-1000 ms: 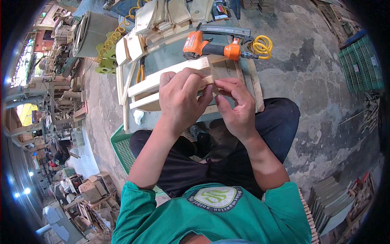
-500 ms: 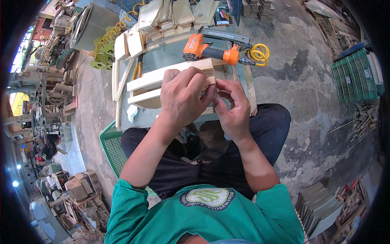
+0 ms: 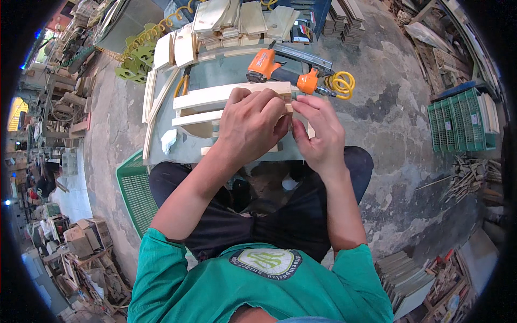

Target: Assembling small wooden boxes using wood glue and a pneumatic nail gun at a workshop station.

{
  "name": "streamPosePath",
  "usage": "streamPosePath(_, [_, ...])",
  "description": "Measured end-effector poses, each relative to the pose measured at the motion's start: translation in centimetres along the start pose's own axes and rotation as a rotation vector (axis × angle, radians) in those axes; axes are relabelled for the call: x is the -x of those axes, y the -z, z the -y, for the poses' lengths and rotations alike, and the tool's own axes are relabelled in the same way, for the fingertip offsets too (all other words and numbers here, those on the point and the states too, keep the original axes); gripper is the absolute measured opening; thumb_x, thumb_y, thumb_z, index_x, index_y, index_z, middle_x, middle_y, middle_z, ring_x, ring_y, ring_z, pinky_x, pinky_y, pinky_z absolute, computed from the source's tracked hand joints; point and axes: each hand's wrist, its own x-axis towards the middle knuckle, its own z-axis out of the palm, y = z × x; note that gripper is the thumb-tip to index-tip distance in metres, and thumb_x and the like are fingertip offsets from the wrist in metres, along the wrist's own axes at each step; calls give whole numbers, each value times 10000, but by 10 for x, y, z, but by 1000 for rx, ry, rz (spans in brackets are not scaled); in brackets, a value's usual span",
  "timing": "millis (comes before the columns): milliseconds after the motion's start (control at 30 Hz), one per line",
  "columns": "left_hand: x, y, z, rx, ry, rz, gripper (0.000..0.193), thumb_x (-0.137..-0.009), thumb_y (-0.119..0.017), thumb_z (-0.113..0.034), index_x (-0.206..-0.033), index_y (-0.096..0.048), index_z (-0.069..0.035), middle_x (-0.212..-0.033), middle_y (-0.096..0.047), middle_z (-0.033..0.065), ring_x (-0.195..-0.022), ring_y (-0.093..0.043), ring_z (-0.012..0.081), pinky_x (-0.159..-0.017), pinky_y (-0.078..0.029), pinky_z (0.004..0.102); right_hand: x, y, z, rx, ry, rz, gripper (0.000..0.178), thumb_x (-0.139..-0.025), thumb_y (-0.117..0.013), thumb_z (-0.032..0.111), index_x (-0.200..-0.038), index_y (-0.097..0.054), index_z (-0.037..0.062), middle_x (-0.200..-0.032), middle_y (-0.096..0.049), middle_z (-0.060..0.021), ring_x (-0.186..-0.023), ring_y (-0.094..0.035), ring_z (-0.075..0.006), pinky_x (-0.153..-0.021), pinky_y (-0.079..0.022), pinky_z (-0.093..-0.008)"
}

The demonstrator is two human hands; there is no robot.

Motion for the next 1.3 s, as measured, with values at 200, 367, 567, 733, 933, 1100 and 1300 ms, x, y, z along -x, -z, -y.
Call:
streamPosePath(200, [2, 6, 0, 47, 21, 42, 251, -716, -787, -64, -893, -613, -104, -984, -681, 31, -890, -660, 215, -815, -460, 374, -16, 6, 1, 44, 103, 146, 265, -791, -773, -15, -1043, -717, 47, -1089, -697, -94, -910, -715, -299, -760, -591, -384])
streamPosePath(367, [8, 21, 1, 74, 29, -23, 261, -732, -770, -62, -950, -627, -77, -1126, -661, 75, -1045, -652, 269, -908, -480, 409, -20, 9, 6, 72, 52, 191, 193, -816, -769, 4, -1000, -726, 42, -1034, -711, -83, -863, -721, -270, -740, -587, -363])
streamPosePath(567, [18, 36, 23, 36, 93, 62, 222, -770, -784, -97, -938, -642, -61, -1233, -650, 120, -1207, -621, 323, -1097, -443, 505, -26, 12, 13, 110, 15, 252, 209, -818, -789, -12, -1020, -744, 16, -1019, -744, -115, -908, -730, -242, -796, -583, -331])
streamPosePath(733, [23, 30, 26, 24, 90, 23, 168, -791, -783, -109, -890, -656, -60, -1235, -658, 120, -1229, -616, 320, -1097, -445, 496, -27, 12, 15, 136, 15, 276, 192, -826, -781, -12, -1013, -748, 15, -1005, -750, -117, -900, -733, -235, -798, -583, -327])
streamPosePath(933, [24, 29, 28, 15, 92, 20, 158, -796, -787, -116, -888, -669, -65, -1242, -661, 111, -1231, -615, 310, -1085, -448, 487, -29, 11, 11, 85, 7, 255, 171, -816, -768, 6, -982, -734, 31, -1008, -741, -113, -886, -736, -248, -769, -588, -338])
streamPosePath(1100, [23, 29, 29, 11, 87, 17, 167, -790, -795, -124, -885, -672, -65, -1237, -662, 106, -1226, -613, 307, -1064, -457, 477, -28, 10, 11, 103, 26, 243, 171, -811, -769, 3, -976, -733, 30, -1009, -741, -114, -883, -736, -250, -769, -588, -341])
streamPosePath(1300, [23, 31, 28, 9, 73, 32, 178, -790, -801, -131, -887, -668, -63, -1238, -651, 100, -1199, -615, 299, -1046, -467, 461, -27, 10, 10, 99, 9, 239, 162, -810, -768, -1, -964, -725, 25, -1008, -740, -111, -879, -734, -262, -763, -587, -348])
